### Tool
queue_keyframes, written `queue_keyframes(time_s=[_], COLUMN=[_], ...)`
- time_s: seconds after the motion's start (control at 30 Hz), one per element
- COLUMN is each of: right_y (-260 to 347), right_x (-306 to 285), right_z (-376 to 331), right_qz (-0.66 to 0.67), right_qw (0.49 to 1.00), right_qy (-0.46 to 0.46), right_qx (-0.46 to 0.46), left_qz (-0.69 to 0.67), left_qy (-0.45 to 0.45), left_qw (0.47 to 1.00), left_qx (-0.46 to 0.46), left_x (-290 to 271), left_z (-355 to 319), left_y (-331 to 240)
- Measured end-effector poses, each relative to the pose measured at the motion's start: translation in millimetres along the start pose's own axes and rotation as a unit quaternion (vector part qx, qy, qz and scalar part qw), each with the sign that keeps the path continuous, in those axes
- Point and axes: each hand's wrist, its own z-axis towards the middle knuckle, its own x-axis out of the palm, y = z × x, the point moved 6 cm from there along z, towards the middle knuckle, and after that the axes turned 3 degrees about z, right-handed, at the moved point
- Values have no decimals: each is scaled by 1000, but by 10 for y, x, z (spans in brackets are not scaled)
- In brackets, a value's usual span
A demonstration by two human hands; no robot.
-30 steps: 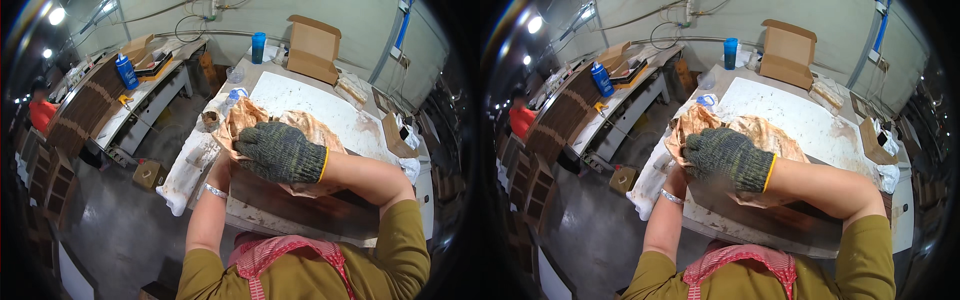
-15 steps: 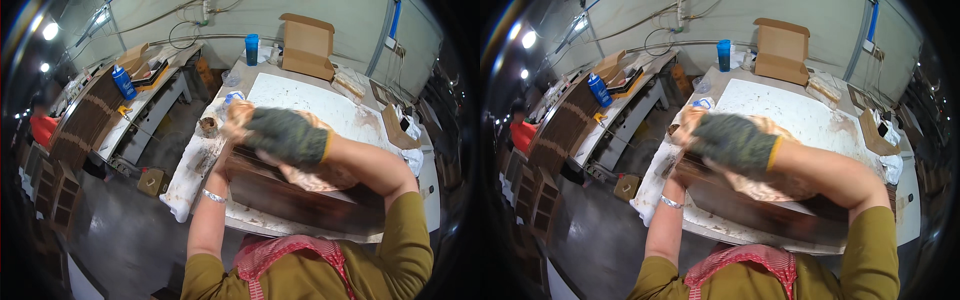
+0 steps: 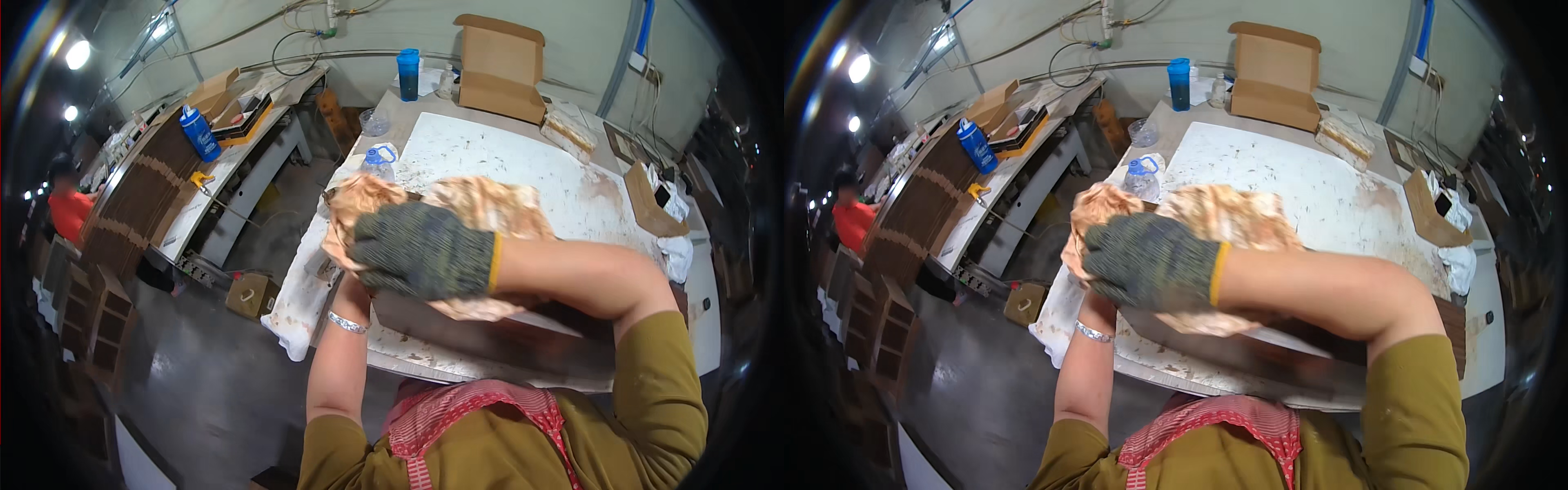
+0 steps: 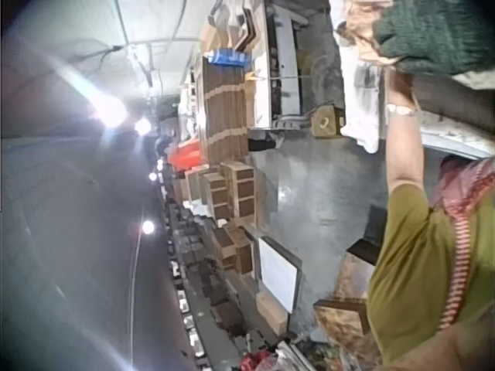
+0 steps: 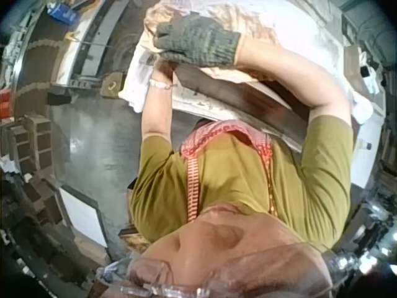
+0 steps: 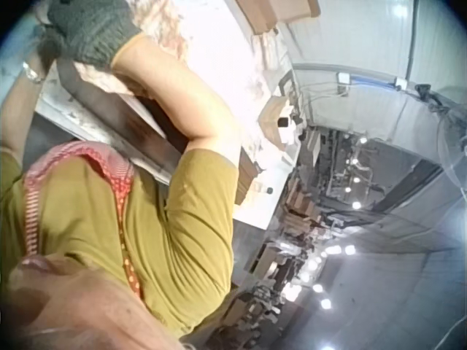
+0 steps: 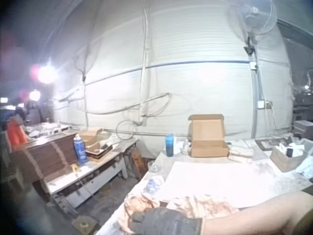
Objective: Staining and wiping wooden furniture components with a cloth and liquid stain.
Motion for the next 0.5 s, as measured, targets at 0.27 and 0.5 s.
queue_keyframes(time_s=[0.27,0.5], right_y=[-460,274], right_x=[-914,-272], right_z=[-1068,-879], right_qz=[450,-25], right_qw=[811,995], right_qy=[-180,89], right_qx=[329,41], left_qz=[-45,-28], left_qy=[24,49], left_qw=[999,998], left_qx=[-19,11], left_x=[-129,-123], left_z=[25,-184], left_y=[47,-3])
